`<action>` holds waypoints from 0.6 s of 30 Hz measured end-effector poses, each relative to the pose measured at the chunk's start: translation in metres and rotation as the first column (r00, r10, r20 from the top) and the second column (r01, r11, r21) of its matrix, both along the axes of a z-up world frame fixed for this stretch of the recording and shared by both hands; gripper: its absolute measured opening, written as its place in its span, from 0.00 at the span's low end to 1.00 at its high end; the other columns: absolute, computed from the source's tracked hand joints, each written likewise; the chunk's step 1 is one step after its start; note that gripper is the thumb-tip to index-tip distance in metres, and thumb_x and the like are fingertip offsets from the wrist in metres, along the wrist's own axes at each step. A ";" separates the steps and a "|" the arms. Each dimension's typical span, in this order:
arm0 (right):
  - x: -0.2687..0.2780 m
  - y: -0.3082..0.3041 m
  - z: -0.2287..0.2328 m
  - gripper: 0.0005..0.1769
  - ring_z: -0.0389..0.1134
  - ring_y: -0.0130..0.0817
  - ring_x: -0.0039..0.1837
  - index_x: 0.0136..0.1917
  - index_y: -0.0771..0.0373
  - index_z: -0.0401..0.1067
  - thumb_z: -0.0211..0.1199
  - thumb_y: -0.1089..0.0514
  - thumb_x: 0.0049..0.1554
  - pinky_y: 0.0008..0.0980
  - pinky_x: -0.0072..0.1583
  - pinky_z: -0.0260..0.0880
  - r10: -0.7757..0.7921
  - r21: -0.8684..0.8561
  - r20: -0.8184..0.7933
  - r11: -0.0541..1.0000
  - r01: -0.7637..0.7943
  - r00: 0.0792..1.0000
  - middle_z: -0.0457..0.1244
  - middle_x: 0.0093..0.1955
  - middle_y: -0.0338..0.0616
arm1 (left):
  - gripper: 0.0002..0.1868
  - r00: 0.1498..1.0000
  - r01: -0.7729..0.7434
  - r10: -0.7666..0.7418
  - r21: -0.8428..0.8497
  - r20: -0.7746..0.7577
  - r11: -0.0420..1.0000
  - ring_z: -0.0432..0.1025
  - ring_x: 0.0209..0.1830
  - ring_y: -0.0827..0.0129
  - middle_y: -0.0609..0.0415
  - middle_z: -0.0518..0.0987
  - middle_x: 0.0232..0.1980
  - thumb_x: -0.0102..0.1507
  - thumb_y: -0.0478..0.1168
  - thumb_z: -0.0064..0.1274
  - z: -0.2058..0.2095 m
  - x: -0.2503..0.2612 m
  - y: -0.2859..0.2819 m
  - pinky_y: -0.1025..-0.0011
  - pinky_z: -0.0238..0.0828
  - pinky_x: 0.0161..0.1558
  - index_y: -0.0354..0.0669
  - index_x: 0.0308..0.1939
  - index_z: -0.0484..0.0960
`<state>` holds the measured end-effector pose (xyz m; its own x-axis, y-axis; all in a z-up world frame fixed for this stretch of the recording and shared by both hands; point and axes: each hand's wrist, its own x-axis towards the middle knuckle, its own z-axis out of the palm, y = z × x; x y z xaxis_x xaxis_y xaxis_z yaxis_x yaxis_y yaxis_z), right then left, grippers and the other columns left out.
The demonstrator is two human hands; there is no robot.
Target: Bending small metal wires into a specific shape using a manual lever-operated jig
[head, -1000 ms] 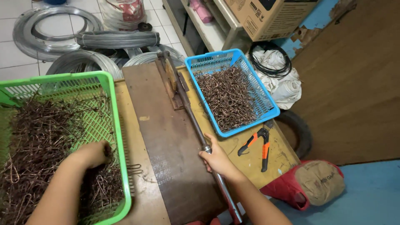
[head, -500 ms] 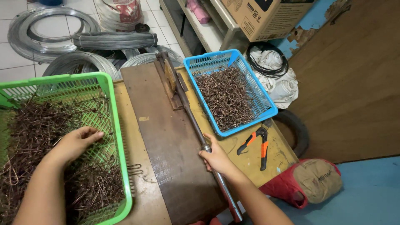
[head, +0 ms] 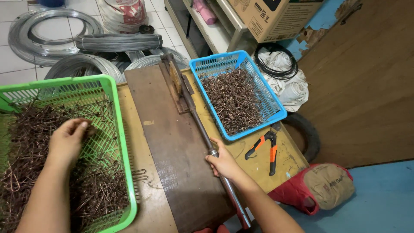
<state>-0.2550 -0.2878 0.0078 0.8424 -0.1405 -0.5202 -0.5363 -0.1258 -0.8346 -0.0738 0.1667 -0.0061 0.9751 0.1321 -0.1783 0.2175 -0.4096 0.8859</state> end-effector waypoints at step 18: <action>-0.006 -0.002 0.020 0.49 0.65 0.35 0.28 0.90 0.35 0.40 0.60 0.61 0.66 0.33 0.29 0.69 0.111 -0.008 -0.026 0.994 -0.111 0.993 0.62 0.35 0.49 | 0.16 0.994 -0.110 0.070 -0.789 -0.085 0.605 0.83 0.58 0.59 0.50 0.85 0.58 0.72 0.39 0.58 0.006 0.029 -0.065 0.64 0.85 0.63 0.46 0.63 0.82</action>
